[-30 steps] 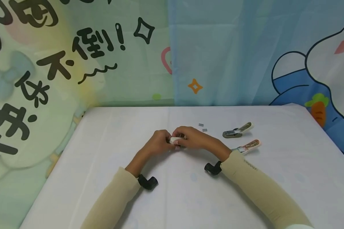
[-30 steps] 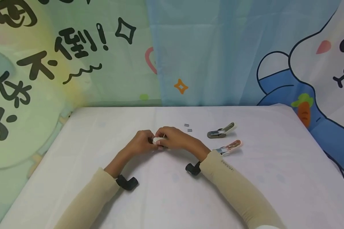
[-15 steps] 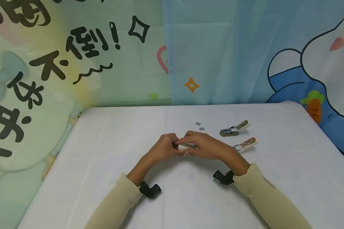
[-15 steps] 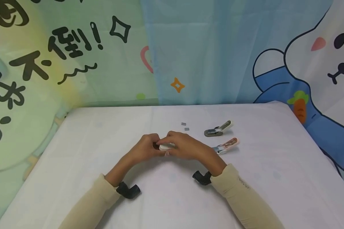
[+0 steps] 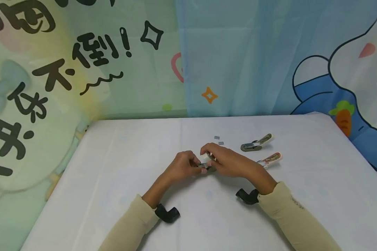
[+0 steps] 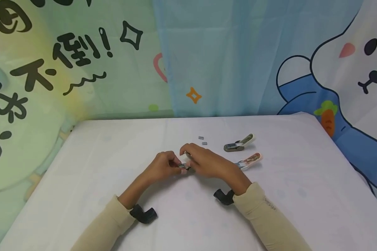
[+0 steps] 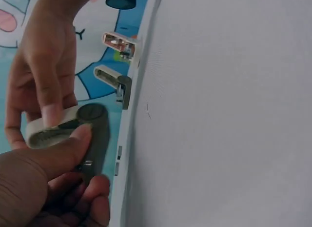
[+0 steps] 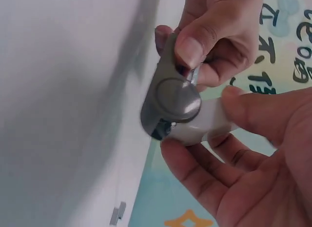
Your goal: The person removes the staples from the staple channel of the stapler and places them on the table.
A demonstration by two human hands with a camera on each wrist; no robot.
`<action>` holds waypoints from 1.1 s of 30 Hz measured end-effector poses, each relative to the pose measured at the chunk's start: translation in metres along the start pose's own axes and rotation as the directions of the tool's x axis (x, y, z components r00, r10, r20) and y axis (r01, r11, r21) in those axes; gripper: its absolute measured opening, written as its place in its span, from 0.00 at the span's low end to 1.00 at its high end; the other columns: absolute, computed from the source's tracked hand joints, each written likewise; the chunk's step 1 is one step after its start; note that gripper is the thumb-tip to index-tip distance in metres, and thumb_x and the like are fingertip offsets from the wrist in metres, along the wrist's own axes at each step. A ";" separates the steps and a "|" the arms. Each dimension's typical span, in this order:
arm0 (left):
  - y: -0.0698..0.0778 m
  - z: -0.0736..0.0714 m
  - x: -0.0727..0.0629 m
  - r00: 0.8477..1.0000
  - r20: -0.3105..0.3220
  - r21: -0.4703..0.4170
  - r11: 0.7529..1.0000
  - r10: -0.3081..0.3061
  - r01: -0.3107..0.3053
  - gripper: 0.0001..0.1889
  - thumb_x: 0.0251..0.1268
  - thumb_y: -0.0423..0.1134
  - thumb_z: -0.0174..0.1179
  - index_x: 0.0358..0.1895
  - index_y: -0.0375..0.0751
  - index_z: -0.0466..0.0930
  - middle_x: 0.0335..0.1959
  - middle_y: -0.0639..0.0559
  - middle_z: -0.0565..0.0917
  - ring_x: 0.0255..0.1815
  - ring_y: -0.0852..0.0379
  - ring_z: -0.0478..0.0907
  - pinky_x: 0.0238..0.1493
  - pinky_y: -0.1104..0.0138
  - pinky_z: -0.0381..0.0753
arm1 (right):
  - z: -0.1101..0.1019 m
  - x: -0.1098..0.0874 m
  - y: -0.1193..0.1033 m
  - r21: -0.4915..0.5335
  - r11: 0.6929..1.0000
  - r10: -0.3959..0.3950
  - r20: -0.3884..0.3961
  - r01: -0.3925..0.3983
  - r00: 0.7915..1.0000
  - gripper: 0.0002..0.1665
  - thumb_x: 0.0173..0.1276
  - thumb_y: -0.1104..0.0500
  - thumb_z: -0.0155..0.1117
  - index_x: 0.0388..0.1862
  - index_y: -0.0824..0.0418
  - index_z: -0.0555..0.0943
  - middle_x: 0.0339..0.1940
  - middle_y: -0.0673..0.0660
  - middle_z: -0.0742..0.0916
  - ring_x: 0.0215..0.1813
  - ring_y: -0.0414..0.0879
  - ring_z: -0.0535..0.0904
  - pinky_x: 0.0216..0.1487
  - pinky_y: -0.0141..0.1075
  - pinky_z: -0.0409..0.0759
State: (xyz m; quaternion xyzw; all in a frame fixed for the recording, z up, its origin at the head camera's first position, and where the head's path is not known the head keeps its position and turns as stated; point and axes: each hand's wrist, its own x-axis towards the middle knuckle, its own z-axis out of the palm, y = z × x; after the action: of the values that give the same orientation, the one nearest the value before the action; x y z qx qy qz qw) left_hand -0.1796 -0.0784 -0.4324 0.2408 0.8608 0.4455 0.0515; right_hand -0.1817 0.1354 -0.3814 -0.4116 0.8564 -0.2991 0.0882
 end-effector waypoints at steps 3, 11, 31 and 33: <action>0.002 -0.001 -0.001 0.999 -0.036 -0.013 1.000 -0.022 0.022 0.11 0.53 0.36 0.74 0.32 0.37 0.82 0.31 0.52 0.78 0.29 0.60 0.76 0.28 0.70 0.76 | -0.005 -0.003 0.003 0.039 0.999 -0.012 -0.045 0.014 0.999 0.21 0.70 0.69 0.60 0.60 0.60 0.70 0.53 0.56 0.77 0.46 0.47 0.76 0.46 0.45 0.76; 0.000 -0.004 0.001 0.995 -0.091 0.002 0.999 -0.044 0.044 0.10 0.53 0.36 0.74 0.34 0.35 0.83 0.31 0.52 0.77 0.30 0.60 0.75 0.29 0.70 0.75 | -0.023 -0.011 0.023 0.041 0.994 0.106 -0.097 -0.103 0.990 0.18 0.64 0.71 0.66 0.53 0.66 0.79 0.46 0.54 0.82 0.42 0.46 0.76 0.44 0.46 0.77; -0.003 -0.015 0.004 0.996 0.050 -0.040 0.996 -0.075 0.077 0.11 0.63 0.33 0.66 0.47 0.33 0.84 0.35 0.51 0.85 0.34 0.62 0.80 0.33 0.69 0.78 | -0.025 -0.012 0.026 -0.018 0.998 0.060 -0.105 -0.062 0.993 0.17 0.66 0.68 0.66 0.53 0.65 0.82 0.48 0.55 0.82 0.41 0.45 0.77 0.36 0.39 0.76; -0.004 -0.016 0.004 0.998 0.028 -0.040 0.997 -0.060 0.061 0.10 0.63 0.32 0.66 0.46 0.33 0.84 0.35 0.50 0.85 0.33 0.62 0.80 0.32 0.70 0.79 | -0.024 -0.011 0.026 -0.039 0.997 0.064 -0.089 -0.068 0.994 0.17 0.66 0.67 0.66 0.54 0.66 0.82 0.48 0.55 0.82 0.43 0.47 0.77 0.38 0.42 0.77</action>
State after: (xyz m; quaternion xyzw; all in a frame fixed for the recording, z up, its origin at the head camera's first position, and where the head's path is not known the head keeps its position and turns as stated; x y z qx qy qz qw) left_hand -0.1893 -0.0900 -0.4257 0.2195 0.8576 0.4580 0.0812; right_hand -0.2012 0.1667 -0.3779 -0.3711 0.8787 -0.2957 0.0516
